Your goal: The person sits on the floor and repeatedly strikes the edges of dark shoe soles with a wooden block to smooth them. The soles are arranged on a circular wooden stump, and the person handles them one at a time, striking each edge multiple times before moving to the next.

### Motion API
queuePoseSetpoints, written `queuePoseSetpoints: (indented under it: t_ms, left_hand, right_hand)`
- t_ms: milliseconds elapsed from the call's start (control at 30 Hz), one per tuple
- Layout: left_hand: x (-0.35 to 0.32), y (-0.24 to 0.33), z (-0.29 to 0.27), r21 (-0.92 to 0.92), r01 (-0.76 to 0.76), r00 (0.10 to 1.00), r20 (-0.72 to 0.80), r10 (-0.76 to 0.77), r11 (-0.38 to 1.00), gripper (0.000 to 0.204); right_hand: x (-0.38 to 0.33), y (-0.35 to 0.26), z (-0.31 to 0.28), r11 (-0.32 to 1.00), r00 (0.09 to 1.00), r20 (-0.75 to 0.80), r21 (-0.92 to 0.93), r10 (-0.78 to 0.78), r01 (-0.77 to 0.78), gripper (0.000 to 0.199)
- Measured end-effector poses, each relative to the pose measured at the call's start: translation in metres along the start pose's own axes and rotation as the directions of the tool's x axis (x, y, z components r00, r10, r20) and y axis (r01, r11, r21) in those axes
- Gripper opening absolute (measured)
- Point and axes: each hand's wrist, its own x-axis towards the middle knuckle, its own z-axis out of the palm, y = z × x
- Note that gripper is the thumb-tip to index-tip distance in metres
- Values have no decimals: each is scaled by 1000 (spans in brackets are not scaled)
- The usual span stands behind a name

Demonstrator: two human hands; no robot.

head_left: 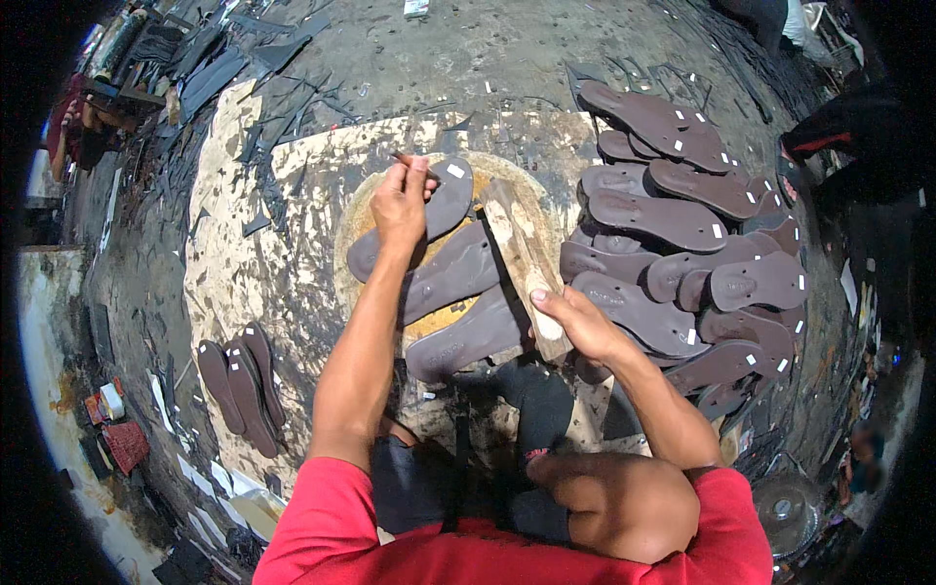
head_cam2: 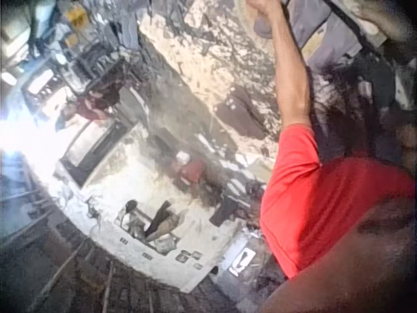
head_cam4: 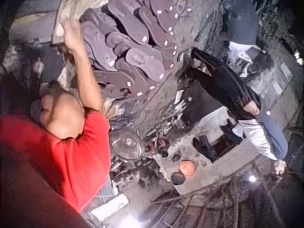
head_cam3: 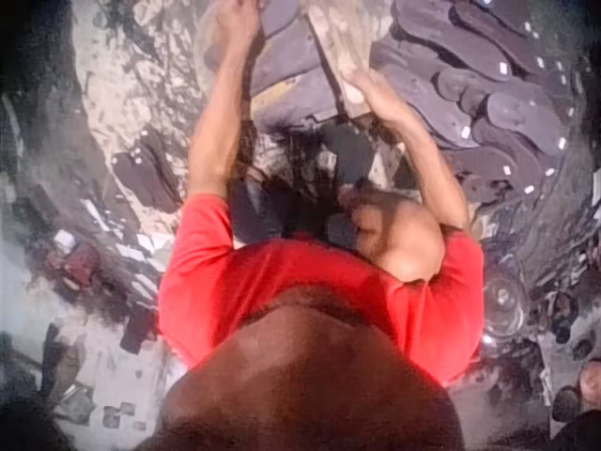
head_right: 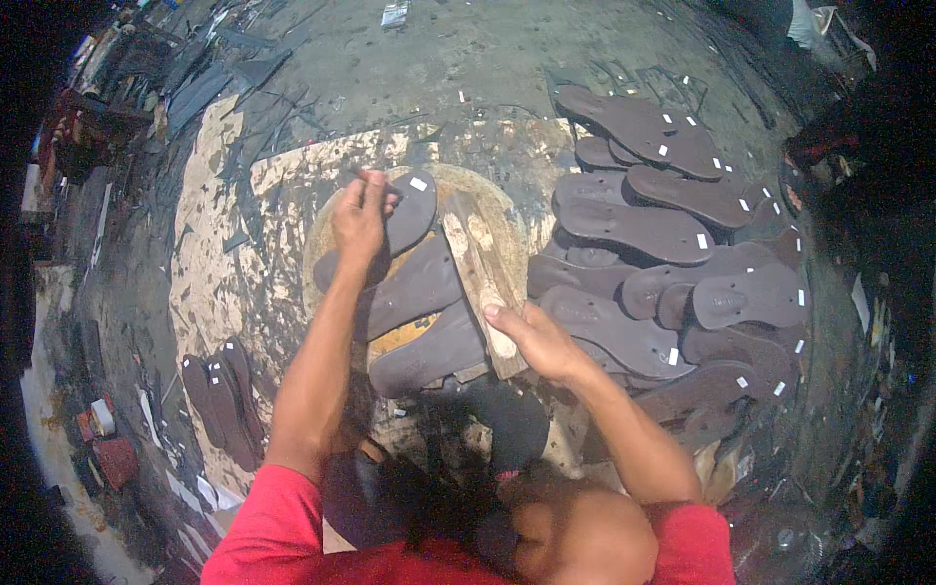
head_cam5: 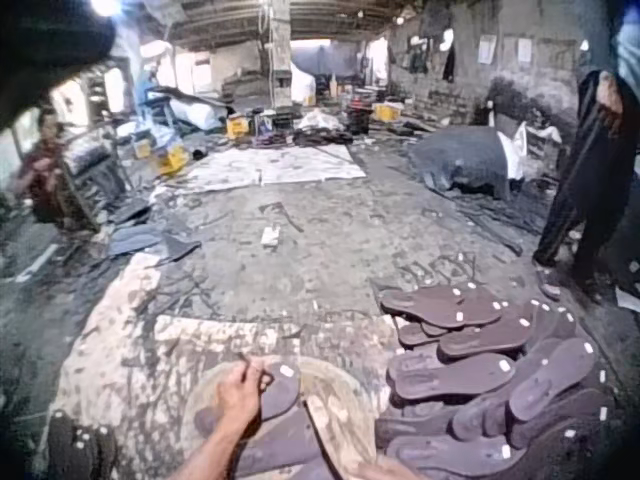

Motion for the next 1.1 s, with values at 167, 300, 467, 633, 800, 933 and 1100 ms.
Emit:
queuePoseSetpoints:
  t_ms: [167, 300, 467, 633, 800, 933, 1100]
  left_hand:
    - [6, -22, 0, 175, -1, 999, 49, -8, 984, 32]
    - [0, -16, 0, 275, -258, 965, 38, 258, 926, 29]
    - [-2, -25, 0, 283, -459, 887, 104, 449, 842, 14]
    - [-7, -39, 4, 377, -563, 822, 161, 547, 736, 21]
    - [4, -12, -4, -296, -58, 973, -230, -13, 953, 25]
    - [-13, -1, -58, -231, 144, 961, -201, -192, 962, 37]
    - [-43, -20, -98, 155, 149, 988, -57, -142, 977, 35]
  right_hand:
    - [-8, -58, -1, 997, 1000, 15, 80, -18, 16, 44]
    - [-27, -166, 16, 973, 968, -121, -97, -218, 207, 43]
    - [-26, -209, 56, 555, 537, -165, -96, -827, 826, 47]
    - [59, -125, 30, 796, 990, -27, -599, -136, 93, 65]
    - [88, -75, -4, 965, 998, 66, -264, 25, -7, 57]
    - [77, -72, 9, 989, 997, -71, -145, -22, 11, 49]
    - [65, -80, 22, 999, 997, -78, -44, 28, -32, 49]
